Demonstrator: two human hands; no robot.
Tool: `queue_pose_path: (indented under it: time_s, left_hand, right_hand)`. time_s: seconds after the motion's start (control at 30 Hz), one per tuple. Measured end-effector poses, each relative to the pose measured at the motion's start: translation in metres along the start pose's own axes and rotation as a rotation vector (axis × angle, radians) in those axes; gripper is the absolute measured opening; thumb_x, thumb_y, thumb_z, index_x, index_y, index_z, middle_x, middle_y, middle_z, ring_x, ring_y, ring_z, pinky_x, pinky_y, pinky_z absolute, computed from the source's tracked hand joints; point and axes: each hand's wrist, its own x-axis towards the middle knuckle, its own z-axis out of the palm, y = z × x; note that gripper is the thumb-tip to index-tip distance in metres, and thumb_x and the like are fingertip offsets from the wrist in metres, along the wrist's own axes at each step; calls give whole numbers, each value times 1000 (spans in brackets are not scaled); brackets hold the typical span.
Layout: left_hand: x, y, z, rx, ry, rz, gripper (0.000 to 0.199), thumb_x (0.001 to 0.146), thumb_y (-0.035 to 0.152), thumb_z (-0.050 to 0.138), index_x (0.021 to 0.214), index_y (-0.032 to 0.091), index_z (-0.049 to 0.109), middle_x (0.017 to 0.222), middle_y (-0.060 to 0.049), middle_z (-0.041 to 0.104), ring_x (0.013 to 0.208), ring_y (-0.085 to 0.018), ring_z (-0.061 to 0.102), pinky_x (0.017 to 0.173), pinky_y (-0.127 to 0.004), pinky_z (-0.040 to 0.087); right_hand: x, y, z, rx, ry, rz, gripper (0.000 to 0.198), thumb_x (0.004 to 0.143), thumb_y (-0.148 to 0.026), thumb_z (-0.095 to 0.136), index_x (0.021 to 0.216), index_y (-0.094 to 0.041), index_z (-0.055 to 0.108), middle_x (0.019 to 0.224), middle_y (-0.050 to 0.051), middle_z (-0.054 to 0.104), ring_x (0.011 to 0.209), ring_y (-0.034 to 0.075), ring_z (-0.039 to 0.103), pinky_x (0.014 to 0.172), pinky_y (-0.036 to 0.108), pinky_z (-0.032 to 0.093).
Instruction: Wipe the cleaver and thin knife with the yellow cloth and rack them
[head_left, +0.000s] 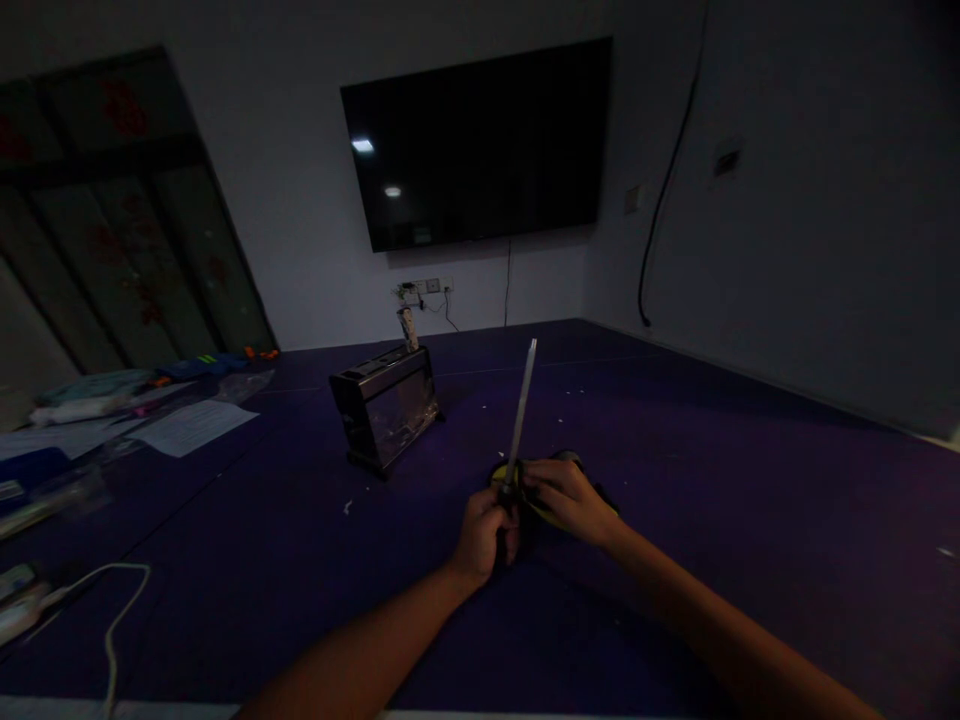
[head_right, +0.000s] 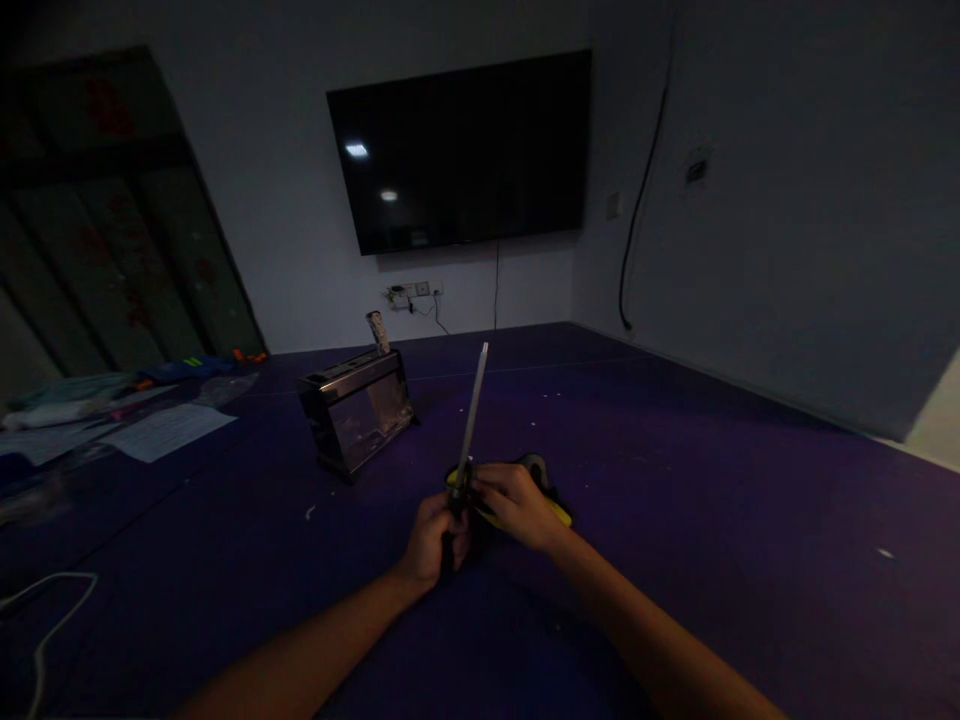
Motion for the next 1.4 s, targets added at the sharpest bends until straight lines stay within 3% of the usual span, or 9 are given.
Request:
queue_pose_path:
  time_s: [0.13, 0.27, 0.4, 0.5, 0.6, 0.87, 1.07, 1.23, 1.4]
  left_hand:
    - [1, -3, -1, -119, -125, -48, 9, 53, 24, 46, 57, 16, 47, 33, 5, 36, 25, -7, 31, 29, -19, 21]
    - [1, -3, -2, -164, -174, -59, 14, 60, 28, 47, 60, 15, 49, 34, 5, 37, 26, -8, 33, 29, -20, 21]
    - [1, 0, 0, -47, -124, -33, 22, 67, 36, 54, 73, 14, 51, 41, 4, 46, 32, -9, 39, 35, -20, 28]
    - [2, 1, 2, 112, -53, 65, 29, 70, 41, 58, 77, 15, 49, 49, 3, 50, 42, -10, 45, 45, -22, 35]
    - [2, 0, 4, 242, -22, 167, 31, 75, 45, 54, 78, 14, 50, 56, 2, 51, 52, -10, 48, 55, -22, 38]
    - [-2, -5, 2, 401, 118, 312, 38, 85, 47, 40, 102, 15, 53, 82, -4, 57, 74, -15, 51, 70, -25, 40]
    - [-1, -2, 0, 409, 201, 385, 38, 86, 45, 41, 108, 17, 53, 101, -8, 59, 92, -20, 53, 81, -29, 39]
    - [-2, 0, 1, 403, 214, 388, 39, 85, 47, 42, 106, 17, 55, 96, -9, 61, 89, -21, 54, 79, -30, 40]
    - [-5, 2, 0, 355, 176, 360, 40, 82, 49, 46, 104, 17, 58, 80, -6, 61, 82, -21, 54, 76, -30, 41]
  right_hand:
    - [1, 7, 8, 299, 134, 207, 26, 75, -39, 52, 61, -17, 56, 56, 0, 53, 51, 11, 48, 46, 21, 38]
    - [2, 3, 15, 499, 203, 303, 24, 69, -41, 60, 68, -16, 60, 60, 1, 59, 50, 11, 51, 47, 22, 41]
    - [3, -3, 16, 587, 307, 347, 26, 64, -42, 65, 65, -16, 59, 59, 0, 59, 50, 11, 52, 48, 22, 42]
    - [3, -2, 12, 538, 410, 366, 29, 63, -43, 67, 67, -15, 61, 61, 2, 60, 53, 12, 54, 50, 22, 42]
    - [2, 1, 7, 397, 419, 321, 28, 67, -43, 66, 70, -15, 64, 65, 3, 62, 58, 14, 55, 52, 23, 43]
    - [5, -12, 5, 9, 237, -2, 32, 85, -37, 44, 67, -17, 61, 66, 3, 62, 64, 15, 57, 59, 25, 44]
    - [3, -14, 2, -235, 164, -176, 24, 87, -25, 41, 70, -19, 58, 70, 4, 61, 68, 15, 57, 67, 27, 44]
    - [-1, -11, 1, -337, 194, -253, 16, 86, -21, 43, 81, -20, 58, 81, 6, 64, 79, 18, 58, 72, 31, 44]
    - [1, -11, 0, -281, 113, -234, 19, 88, -21, 39, 79, -20, 56, 75, 5, 61, 71, 16, 57, 68, 29, 42]
